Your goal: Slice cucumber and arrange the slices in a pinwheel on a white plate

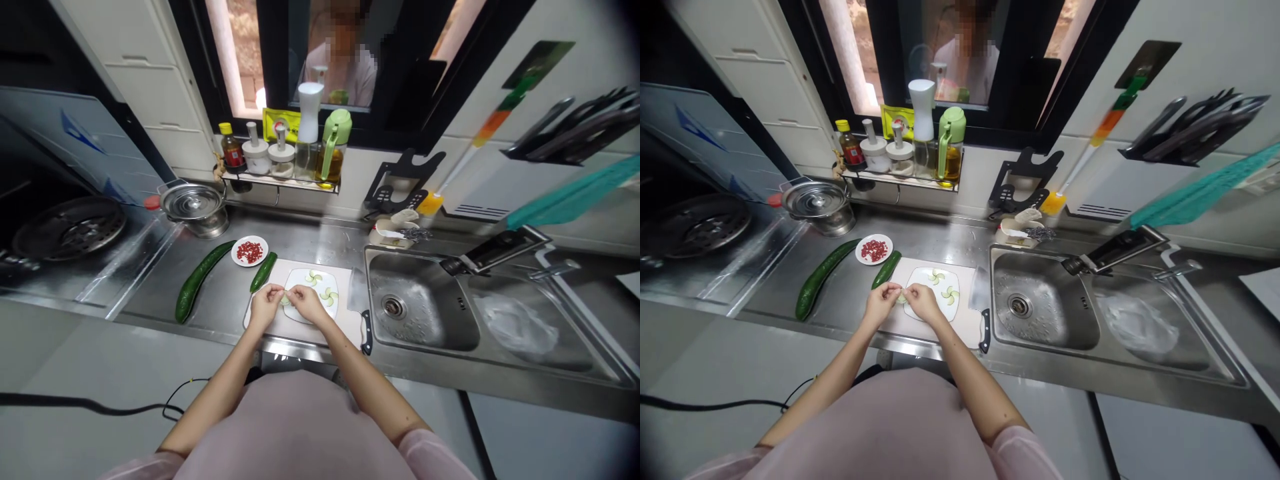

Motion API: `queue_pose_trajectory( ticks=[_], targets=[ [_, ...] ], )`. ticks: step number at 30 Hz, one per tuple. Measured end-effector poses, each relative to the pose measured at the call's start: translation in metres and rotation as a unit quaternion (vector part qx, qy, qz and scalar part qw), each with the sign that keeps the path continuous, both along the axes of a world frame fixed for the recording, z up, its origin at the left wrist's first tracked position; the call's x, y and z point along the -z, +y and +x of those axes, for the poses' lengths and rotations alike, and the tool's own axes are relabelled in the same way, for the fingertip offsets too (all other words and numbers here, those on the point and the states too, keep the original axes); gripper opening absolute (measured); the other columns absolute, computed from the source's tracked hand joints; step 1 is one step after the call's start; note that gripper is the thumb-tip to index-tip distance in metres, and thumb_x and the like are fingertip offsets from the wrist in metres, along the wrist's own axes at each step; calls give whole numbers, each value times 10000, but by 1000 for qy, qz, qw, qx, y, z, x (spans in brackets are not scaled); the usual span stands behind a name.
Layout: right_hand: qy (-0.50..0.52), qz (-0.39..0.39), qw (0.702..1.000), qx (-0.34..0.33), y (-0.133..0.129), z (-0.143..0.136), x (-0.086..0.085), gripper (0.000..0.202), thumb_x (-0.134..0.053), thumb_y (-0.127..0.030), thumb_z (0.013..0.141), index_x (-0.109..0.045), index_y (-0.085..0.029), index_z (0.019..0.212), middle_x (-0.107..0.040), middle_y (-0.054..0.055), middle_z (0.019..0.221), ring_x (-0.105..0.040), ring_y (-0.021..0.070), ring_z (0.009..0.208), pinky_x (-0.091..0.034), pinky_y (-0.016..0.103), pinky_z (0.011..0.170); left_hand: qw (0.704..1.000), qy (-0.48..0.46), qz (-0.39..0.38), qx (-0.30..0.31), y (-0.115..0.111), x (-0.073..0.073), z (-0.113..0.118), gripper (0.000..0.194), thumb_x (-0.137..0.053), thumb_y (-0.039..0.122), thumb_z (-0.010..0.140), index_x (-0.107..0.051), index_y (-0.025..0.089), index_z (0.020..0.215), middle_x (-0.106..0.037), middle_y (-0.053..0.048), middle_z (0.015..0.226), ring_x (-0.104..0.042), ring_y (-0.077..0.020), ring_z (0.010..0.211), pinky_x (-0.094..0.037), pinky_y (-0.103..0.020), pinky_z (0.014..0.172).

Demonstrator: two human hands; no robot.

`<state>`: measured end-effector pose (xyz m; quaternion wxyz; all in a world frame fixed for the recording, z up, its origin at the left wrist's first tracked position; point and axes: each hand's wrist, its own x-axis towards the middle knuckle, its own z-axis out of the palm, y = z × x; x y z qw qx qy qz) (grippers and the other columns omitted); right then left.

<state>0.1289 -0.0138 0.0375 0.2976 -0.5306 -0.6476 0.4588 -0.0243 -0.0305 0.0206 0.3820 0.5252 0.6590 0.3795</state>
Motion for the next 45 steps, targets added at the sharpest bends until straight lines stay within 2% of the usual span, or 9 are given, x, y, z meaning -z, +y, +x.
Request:
queue_pose_trajectory(
  ticks=[3,7,13,19,23,30,36,40,45],
  targets=[
    [-76,10,997,-27,6,-18,10,235,-533,-296,864,-667,-164,723,-632,-3,644,-534,115,625,-366,201,597,997,65,-41,-25,-3,10,-13,205,-562,322,813,-680,183,907,-707,-31,818,-617,-145,724,-453,-240,697],
    [-179,9,981,-76,14,-38,18,196,-545,-262,876,-713,-183,815,-696,34,762,-593,140,721,-369,209,635,979,162,-116,-47,-5,16,-24,168,-555,324,836,-676,233,910,-718,-20,843,-630,-177,793,-421,-256,696],
    [-297,34,944,-137,22,-58,24,212,-526,-221,870,-715,-186,961,-706,95,1002,-621,191,931,-381,240,723,962,220,-154,-44,-1,22,-32,172,-529,329,856,-671,271,932,-727,-15,915,-636,-207,851,-396,-270,684],
    [-314,12,940,-132,25,-64,26,258,-483,-199,873,-719,-183,976,-713,105,974,-633,203,919,-388,251,709,971,194,-138,-9,-2,35,-39,249,-578,312,820,-660,257,1049,-717,-4,880,-617,-155,737,-392,-242,662],
    [-293,6,949,-115,26,-63,25,244,-505,-201,852,-729,-199,949,-724,83,943,-639,202,907,-400,248,711,973,187,-136,-2,-4,40,-40,288,-600,280,793,-668,241,1070,-711,1,872,-599,-130,701,-399,-228,672],
    [-186,-24,980,-64,29,-58,32,196,-535,-170,817,-724,-202,855,-728,27,872,-636,147,812,-422,204,709,967,202,-155,-6,-6,38,-42,174,-590,345,814,-704,227,872,-715,-1,829,-618,-157,785,-396,-245,703],
    [-154,-40,987,-11,35,-53,36,191,-517,-142,806,-701,-189,830,-720,16,860,-621,135,777,-430,204,706,955,240,-177,-1,-8,33,-41,198,-583,396,828,-702,243,866,-729,-17,863,-634,-200,854,-384,-304,784],
    [-164,-44,985,-38,37,-49,35,207,-506,-151,832,-702,-174,896,-713,28,887,-616,133,789,-428,207,722,950,257,-175,0,-8,32,-41,212,-558,389,849,-701,237,888,-729,-36,887,-634,-214,879,-379,-325,816],
    [-265,19,957,-113,36,-49,27,272,-520,-185,854,-689,-216,1066,-664,64,1063,-599,173,963,-403,235,775,951,266,-159,5,-9,32,-43,216,-541,370,862,-696,253,955,-726,-37,891,-632,-221,893,-373,-336,838]
  ],
)
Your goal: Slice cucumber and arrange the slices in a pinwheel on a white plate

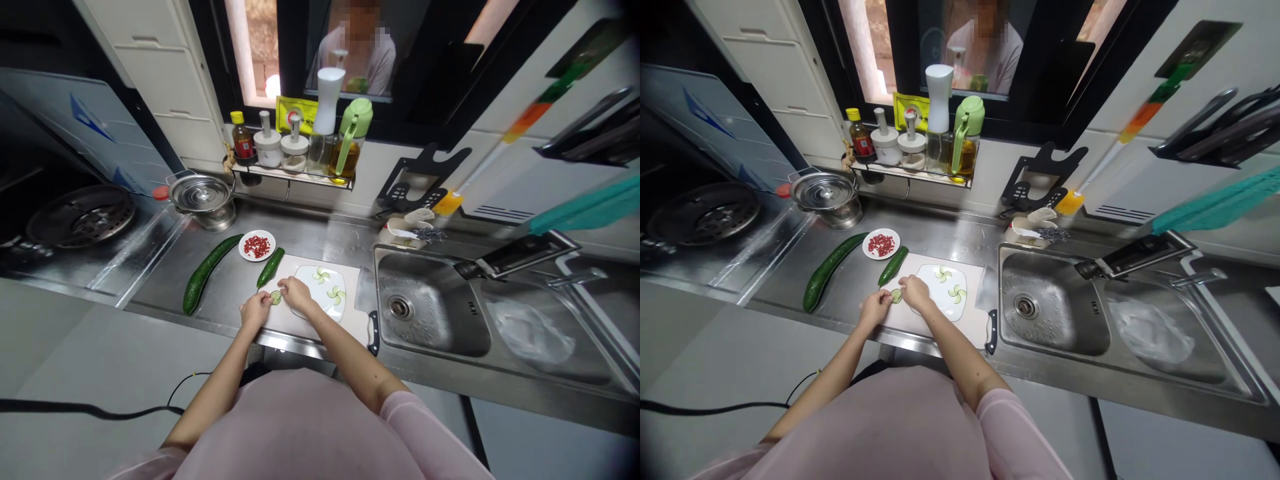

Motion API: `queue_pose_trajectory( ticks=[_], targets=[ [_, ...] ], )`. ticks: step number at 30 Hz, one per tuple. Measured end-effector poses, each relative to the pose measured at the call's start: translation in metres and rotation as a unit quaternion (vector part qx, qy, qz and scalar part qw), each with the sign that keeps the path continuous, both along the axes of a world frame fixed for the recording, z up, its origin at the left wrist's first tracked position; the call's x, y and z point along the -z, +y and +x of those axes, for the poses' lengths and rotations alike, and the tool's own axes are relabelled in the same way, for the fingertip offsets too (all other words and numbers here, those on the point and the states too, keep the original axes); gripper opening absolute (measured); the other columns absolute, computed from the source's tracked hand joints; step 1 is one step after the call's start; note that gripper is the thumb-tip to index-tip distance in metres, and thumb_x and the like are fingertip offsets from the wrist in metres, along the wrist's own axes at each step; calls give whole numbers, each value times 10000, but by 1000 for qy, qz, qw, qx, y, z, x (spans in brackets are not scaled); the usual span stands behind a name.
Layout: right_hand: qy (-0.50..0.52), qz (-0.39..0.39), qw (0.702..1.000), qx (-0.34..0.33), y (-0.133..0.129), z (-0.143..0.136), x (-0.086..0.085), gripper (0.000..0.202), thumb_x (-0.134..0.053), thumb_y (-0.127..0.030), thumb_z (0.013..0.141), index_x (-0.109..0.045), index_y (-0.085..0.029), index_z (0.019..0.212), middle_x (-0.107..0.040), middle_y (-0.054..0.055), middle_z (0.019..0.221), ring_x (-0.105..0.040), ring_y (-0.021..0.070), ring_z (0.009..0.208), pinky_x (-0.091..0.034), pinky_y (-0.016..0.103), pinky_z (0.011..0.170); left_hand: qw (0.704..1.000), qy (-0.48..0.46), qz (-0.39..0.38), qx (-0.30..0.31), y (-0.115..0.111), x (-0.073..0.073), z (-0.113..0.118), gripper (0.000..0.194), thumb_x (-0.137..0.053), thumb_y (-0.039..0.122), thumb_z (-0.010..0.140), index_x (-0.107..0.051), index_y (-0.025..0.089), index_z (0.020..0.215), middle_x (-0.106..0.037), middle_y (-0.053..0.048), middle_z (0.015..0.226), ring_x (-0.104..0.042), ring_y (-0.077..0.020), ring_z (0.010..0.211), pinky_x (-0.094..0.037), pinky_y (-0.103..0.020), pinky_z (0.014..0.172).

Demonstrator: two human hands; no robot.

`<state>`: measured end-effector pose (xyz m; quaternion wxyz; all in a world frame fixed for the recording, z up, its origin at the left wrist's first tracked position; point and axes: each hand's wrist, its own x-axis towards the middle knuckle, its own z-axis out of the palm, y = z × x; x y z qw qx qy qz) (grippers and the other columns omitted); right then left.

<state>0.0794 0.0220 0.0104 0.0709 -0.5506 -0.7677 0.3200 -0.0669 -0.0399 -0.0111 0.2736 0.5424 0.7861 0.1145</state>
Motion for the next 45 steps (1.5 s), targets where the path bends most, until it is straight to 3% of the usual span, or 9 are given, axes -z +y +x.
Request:
queue_pose_trajectory(
  ticks=[6,12,16,20,26,31,36,41,45],
  targets=[
    [-49,0,998,-35,1,-4,-10,201,-506,-218,868,-684,-210,961,-633,64,1059,-581,173,929,-383,235,711,1000,3,-16,-8,-1,0,2,214,-537,388,865,-694,275,956,-728,-24,958,-637,-222,923,-367,-346,854],
    [64,-31,997,22,5,3,-8,101,-563,-175,819,-656,-195,853,-674,6,850,-567,120,759,-365,199,642,1000,27,-15,-5,-2,-6,3,224,-551,416,852,-702,254,889,-722,-48,931,-633,-245,924,-354,-381,873],
    [135,-30,989,51,7,16,-10,64,-589,-191,799,-649,-190,822,-662,-17,776,-559,110,710,-374,193,642,997,39,53,-29,-4,-11,7,292,-606,413,807,-662,234,1030,-699,-62,962,-614,-250,933,-358,-375,856],
    [161,17,986,38,5,38,-21,97,-569,-226,813,-655,-182,824,-656,-8,790,-548,116,712,-373,207,656,989,-116,75,-56,3,-14,20,365,-499,500,851,-676,183,878,-656,-38,752,-593,-186,741,-380,-289,708],
    [132,75,988,-6,-5,70,-39,101,-572,-231,835,-662,-188,853,-647,4,851,-528,118,733,-358,219,677,871,-479,-5,-110,22,-22,52,533,-547,648,747,-650,126,791,-498,34,556,-308,-46,410,-190,-210,442],
    [104,89,991,-7,-15,89,-42,99,-572,-201,842,-669,-189,857,-647,20,883,-541,131,797,-367,222,710,811,-567,-74,-121,29,-27,66,388,-729,456,622,-603,127,785,-492,49,580,-266,-5,388,-93,-180,405],
    [100,65,993,21,-24,101,-30,103,-580,-192,827,-680,-184,850,-666,21,890,-563,129,781,-379,217,693,836,-533,-80,-99,33,-21,75,288,-729,359,613,-585,141,736,-542,39,589,-276,-4,374,-119,-177,388],
    [105,-4,992,68,-31,106,-10,122,-579,-163,802,-700,-160,821,-699,24,827,-585,121,725,-395,204,660,912,-409,-25,-23,32,-6,80,159,-679,299,653,-644,146,682,-617,9,616,-477,-70,498,-345,-203,510],
    [89,-48,990,95,-36,106,2,126,-581,-144,784,-706,-152,777,-710,26,772,-602,119,706,-399,193,641,968,-245,-28,55,27,-5,81,156,-657,328,692,-692,179,725,-699,-23,737,-593,-139,666,-391,-243,636]
  ],
)
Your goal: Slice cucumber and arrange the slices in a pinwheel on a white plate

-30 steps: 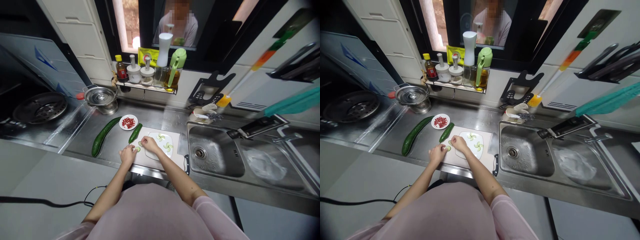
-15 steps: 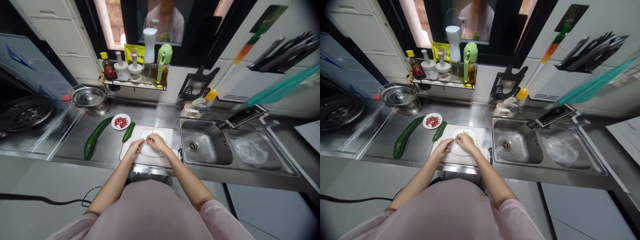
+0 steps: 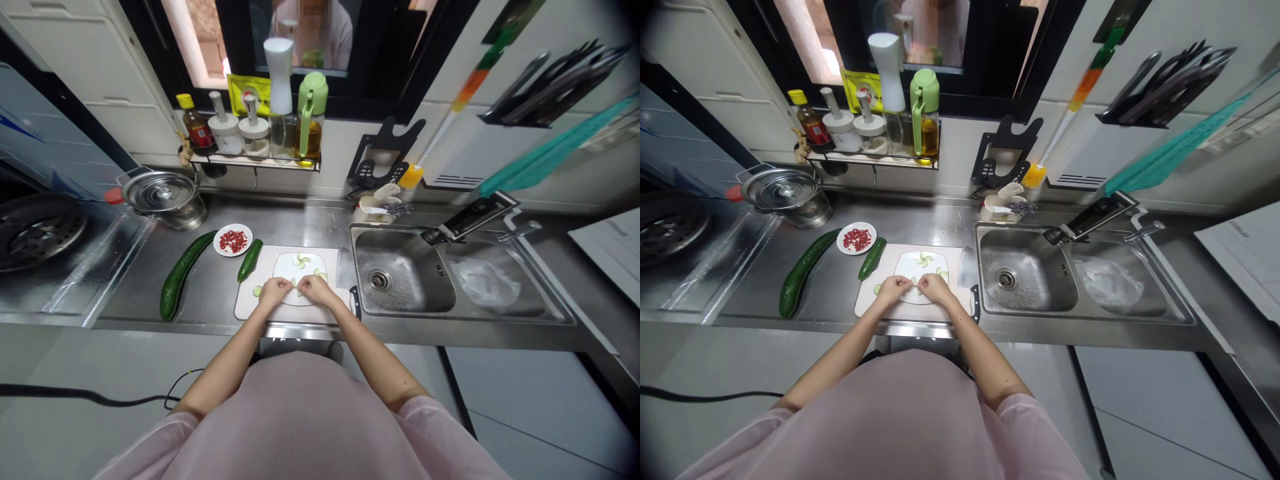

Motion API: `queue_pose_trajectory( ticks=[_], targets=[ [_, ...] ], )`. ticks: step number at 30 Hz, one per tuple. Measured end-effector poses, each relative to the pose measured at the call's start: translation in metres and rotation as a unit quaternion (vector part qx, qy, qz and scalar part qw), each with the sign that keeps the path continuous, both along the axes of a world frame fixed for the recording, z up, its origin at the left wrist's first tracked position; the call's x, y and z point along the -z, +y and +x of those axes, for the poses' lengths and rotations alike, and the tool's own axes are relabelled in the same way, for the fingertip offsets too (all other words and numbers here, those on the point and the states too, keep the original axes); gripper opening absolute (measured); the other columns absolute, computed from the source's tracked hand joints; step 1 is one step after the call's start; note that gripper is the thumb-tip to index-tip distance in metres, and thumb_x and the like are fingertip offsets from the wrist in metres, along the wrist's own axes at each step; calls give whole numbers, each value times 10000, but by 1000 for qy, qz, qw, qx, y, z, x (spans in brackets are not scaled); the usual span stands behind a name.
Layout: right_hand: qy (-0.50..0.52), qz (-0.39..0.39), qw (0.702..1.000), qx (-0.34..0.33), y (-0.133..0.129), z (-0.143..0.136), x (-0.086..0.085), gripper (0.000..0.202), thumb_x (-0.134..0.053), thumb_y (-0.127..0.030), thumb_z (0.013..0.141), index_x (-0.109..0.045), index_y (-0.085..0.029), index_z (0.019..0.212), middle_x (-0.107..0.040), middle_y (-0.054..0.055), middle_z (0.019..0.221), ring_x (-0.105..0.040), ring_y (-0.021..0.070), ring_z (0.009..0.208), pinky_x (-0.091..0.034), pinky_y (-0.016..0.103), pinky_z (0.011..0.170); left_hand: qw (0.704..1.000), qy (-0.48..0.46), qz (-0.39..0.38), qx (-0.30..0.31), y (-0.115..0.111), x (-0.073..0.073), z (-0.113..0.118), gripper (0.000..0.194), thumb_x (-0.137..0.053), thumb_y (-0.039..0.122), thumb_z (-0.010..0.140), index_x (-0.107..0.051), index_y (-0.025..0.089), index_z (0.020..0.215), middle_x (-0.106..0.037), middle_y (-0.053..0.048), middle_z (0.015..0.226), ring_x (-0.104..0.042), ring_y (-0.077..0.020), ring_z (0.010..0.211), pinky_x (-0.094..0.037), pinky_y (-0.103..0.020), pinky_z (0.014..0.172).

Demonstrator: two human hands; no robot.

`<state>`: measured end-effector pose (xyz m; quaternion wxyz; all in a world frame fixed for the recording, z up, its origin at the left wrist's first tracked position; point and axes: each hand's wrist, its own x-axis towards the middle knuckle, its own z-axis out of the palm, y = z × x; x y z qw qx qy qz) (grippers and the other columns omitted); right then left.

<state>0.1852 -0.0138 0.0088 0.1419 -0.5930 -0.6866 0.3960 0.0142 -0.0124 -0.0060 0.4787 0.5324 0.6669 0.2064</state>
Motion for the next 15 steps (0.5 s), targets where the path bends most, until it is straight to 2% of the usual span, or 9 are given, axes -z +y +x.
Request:
queue_pose_trajectory(
  ticks=[4,7,12,15],
  targets=[
    [-48,-22,999,5,-2,-3,4,113,-595,-152,775,-703,-152,743,-704,25,761,-594,113,683,-380,189,611,985,165,8,56,-4,-10,5,195,-614,388,748,-716,223,769,-730,-41,811,-630,-194,767,-379,-301,725],
    [-81,-18,997,5,-4,-5,3,114,-586,-164,787,-694,-154,752,-693,27,767,-583,116,692,-361,195,604,964,244,41,94,-6,-15,11,223,-573,396,780,-720,229,763,-735,-76,831,-637,-246,840,-347,-378,825],
    [-117,-12,993,-12,-10,-9,-1,110,-564,-184,828,-668,-158,803,-667,33,784,-554,122,701,-316,211,594,948,282,82,126,-7,-15,15,235,-523,341,811,-719,215,783,-728,-108,831,-628,-274,850,-310,-430,854],
    [-135,-12,991,-6,-16,-10,-3,117,-571,-214,850,-651,-175,925,-664,37,849,-551,133,735,-319,219,619,941,294,97,138,-9,-14,13,220,-522,318,823,-715,216,847,-719,-96,858,-616,-265,872,-309,-413,849]
  ],
)
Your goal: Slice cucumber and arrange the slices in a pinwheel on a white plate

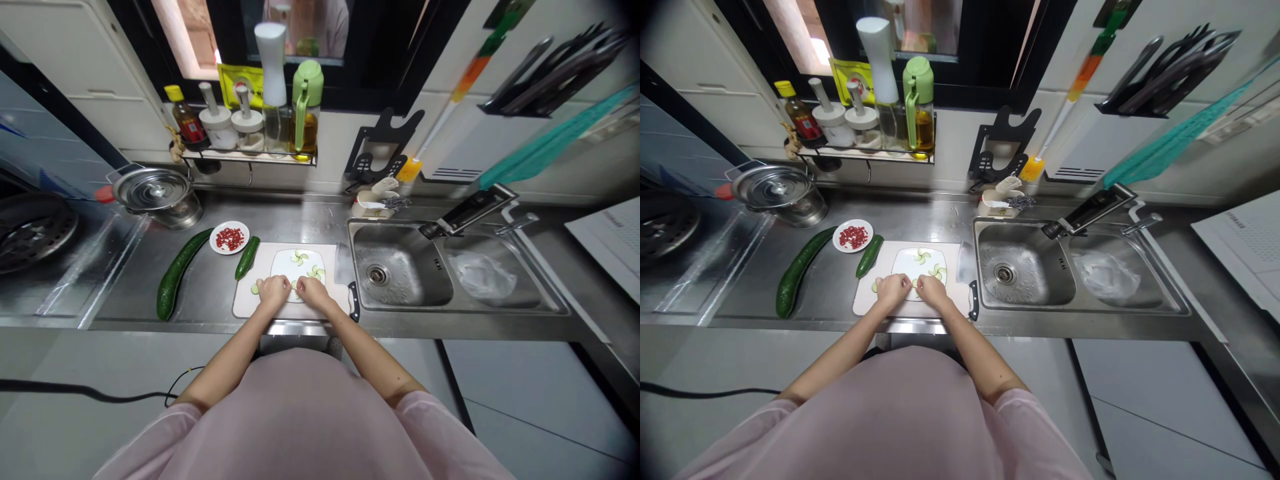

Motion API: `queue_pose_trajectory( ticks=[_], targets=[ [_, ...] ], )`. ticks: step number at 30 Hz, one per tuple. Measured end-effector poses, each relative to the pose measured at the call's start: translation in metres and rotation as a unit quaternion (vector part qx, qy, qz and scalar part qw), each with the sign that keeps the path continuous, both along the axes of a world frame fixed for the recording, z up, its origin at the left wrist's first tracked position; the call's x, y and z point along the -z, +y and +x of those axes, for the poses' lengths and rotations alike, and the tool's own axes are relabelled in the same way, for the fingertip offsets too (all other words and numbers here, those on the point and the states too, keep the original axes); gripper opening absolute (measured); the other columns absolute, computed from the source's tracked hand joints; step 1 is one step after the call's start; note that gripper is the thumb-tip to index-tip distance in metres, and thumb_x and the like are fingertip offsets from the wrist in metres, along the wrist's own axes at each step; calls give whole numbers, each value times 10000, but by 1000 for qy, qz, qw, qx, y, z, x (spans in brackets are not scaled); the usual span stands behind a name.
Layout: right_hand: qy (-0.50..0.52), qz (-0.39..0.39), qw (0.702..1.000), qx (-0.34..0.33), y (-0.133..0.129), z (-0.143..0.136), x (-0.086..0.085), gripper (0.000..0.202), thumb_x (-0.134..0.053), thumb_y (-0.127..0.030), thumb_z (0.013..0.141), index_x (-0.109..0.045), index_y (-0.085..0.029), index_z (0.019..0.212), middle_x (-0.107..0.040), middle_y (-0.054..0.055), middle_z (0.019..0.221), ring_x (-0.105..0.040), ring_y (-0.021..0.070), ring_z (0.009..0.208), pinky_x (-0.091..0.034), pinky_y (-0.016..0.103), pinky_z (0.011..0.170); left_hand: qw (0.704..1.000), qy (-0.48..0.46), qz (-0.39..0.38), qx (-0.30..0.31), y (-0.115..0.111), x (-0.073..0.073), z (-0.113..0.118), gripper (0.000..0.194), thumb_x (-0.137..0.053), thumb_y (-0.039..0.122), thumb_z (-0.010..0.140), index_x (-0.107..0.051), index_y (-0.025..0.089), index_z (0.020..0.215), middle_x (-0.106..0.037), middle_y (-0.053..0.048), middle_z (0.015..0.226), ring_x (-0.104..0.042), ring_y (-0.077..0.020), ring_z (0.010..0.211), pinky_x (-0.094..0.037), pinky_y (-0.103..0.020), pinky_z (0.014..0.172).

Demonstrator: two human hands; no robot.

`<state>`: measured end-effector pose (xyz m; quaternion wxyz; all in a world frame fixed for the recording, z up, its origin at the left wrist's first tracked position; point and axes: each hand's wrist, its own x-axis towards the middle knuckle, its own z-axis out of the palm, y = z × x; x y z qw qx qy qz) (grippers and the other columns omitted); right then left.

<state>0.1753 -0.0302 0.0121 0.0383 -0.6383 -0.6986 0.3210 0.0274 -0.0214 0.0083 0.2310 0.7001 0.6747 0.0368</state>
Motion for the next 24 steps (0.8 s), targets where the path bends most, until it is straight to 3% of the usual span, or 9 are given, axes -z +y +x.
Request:
queue_pose_trajectory(
  ticks=[4,10,24],
  targets=[
    [-27,36,999,-16,-12,3,-1,210,-514,-249,900,-618,-210,1078,-645,52,979,-564,162,861,-351,240,696,997,-23,39,63,-4,0,-6,257,-502,281,868,-701,261,1029,-680,-78,986,-574,-253,977,-308,-381,841],
    [-85,55,993,-68,-24,6,-1,260,-434,-287,950,-632,-243,1114,-591,73,1059,-545,198,978,-384,269,748,989,-46,45,131,-3,3,-14,258,-508,304,901,-727,282,1036,-627,-78,997,-533,-233,982,-289,-372,851],
    [-89,54,993,-61,-35,0,1,264,-427,-333,961,-629,-221,1089,-566,86,1077,-508,204,1008,-389,272,764,990,-58,42,120,-6,12,-15,244,-530,350,902,-724,285,1034,-615,-71,976,-518,-228,987,-273,-374,861]
  ],
)
